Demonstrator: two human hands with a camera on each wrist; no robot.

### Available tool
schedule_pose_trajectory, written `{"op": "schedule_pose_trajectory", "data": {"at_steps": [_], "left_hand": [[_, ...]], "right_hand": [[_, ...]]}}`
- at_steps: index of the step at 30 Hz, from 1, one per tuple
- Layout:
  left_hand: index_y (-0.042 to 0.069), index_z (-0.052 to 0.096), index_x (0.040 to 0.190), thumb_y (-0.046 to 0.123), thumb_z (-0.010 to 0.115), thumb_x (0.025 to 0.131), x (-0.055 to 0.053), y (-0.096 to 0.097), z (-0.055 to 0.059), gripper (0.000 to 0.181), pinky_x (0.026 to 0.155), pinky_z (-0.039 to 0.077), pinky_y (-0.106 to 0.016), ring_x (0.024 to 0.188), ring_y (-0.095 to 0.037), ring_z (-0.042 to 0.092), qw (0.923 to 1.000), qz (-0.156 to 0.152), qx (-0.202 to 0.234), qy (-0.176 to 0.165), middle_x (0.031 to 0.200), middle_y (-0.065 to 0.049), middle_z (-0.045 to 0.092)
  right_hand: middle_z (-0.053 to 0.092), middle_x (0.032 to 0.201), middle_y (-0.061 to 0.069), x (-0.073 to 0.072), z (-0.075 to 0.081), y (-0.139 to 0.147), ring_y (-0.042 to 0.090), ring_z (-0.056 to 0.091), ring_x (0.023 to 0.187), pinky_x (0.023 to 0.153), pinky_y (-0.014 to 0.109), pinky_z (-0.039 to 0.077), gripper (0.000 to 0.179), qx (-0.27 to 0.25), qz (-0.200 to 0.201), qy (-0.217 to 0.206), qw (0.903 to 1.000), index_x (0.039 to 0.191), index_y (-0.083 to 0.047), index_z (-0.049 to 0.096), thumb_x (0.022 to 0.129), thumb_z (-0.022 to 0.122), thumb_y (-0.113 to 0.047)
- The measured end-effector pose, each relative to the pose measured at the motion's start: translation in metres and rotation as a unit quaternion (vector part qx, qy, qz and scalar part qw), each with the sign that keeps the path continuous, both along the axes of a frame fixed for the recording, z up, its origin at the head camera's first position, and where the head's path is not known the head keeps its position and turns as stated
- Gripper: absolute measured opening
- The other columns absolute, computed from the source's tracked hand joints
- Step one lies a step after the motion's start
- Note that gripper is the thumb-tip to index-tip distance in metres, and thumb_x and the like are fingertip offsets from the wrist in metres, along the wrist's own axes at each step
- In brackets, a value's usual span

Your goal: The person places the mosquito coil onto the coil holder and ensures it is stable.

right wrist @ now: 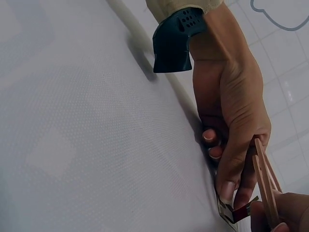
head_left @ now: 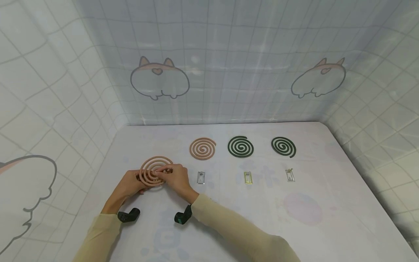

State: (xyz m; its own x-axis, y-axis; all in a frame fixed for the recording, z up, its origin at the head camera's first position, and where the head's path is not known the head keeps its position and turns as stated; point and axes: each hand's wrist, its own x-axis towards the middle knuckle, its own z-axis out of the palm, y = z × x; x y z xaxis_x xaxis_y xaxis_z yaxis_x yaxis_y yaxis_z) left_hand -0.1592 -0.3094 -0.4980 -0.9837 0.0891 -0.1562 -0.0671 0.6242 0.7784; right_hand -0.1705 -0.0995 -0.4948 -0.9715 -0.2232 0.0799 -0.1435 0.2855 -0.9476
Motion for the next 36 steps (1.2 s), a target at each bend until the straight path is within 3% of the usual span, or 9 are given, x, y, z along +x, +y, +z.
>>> {"op": "schedule_pose_trajectory", "data": {"at_steps": [6,13,17,28,36], "left_hand": [[-0.002,0.072,0.096,0.015,0.079,0.090,0.0009,0.0004,0.0015,0.019,0.050,0.050,-0.029,0.049,-0.017,0.058,1.0000,0.000,-0.003,-0.005,0.062,-0.003,0.062],[-0.002,0.072,0.098,0.017,0.079,0.091,0.0001,0.0012,0.0033,0.022,0.051,0.051,-0.030,0.051,-0.018,0.060,1.0000,0.005,0.002,-0.007,0.065,-0.004,0.064],[-0.002,0.072,0.101,0.016,0.079,0.090,-0.0005,0.0017,0.0032,0.022,0.051,0.051,-0.029,0.051,-0.017,0.060,0.9998,0.016,0.004,-0.014,0.066,-0.003,0.065],[-0.008,0.070,0.113,0.015,0.081,0.090,-0.0011,0.0003,0.0027,0.035,0.051,0.053,-0.030,0.053,-0.018,0.062,0.9999,0.006,0.002,-0.009,0.075,-0.006,0.069],[-0.005,0.071,0.105,0.017,0.078,0.092,-0.0006,0.0002,0.0021,0.026,0.051,0.051,-0.029,0.052,-0.017,0.061,0.9999,0.008,-0.001,-0.013,0.069,-0.004,0.066]], "right_hand": [[0.073,0.090,-0.021,0.0003,0.0008,0.0005,0.002,0.046,0.067,0.061,0.021,0.036,0.014,0.008,0.005,0.001,1.0000,0.094,-0.024,0.084,0.088,0.083,-0.037],[0.067,0.071,-0.015,-0.0016,0.0022,0.0038,0.004,0.040,0.058,0.054,0.021,0.032,0.014,0.015,0.026,0.002,0.9996,0.095,-0.023,0.084,0.089,0.082,-0.036],[0.068,0.074,-0.015,-0.0020,0.0042,0.0053,0.003,0.044,0.060,0.055,0.021,0.034,0.015,0.012,0.033,-0.001,0.9994,0.096,-0.022,0.084,0.090,0.082,-0.036],[0.066,0.071,-0.007,-0.0023,0.0034,0.0073,0.004,0.043,0.061,0.054,0.021,0.034,0.017,-0.032,0.044,0.000,0.9985,0.098,-0.022,0.084,0.089,0.082,-0.035],[0.074,0.091,-0.016,-0.0026,0.0031,0.0071,0.000,0.051,0.069,0.057,0.020,0.038,0.015,-0.071,0.039,-0.019,0.9965,0.096,-0.020,0.084,0.088,0.084,-0.032]]}}
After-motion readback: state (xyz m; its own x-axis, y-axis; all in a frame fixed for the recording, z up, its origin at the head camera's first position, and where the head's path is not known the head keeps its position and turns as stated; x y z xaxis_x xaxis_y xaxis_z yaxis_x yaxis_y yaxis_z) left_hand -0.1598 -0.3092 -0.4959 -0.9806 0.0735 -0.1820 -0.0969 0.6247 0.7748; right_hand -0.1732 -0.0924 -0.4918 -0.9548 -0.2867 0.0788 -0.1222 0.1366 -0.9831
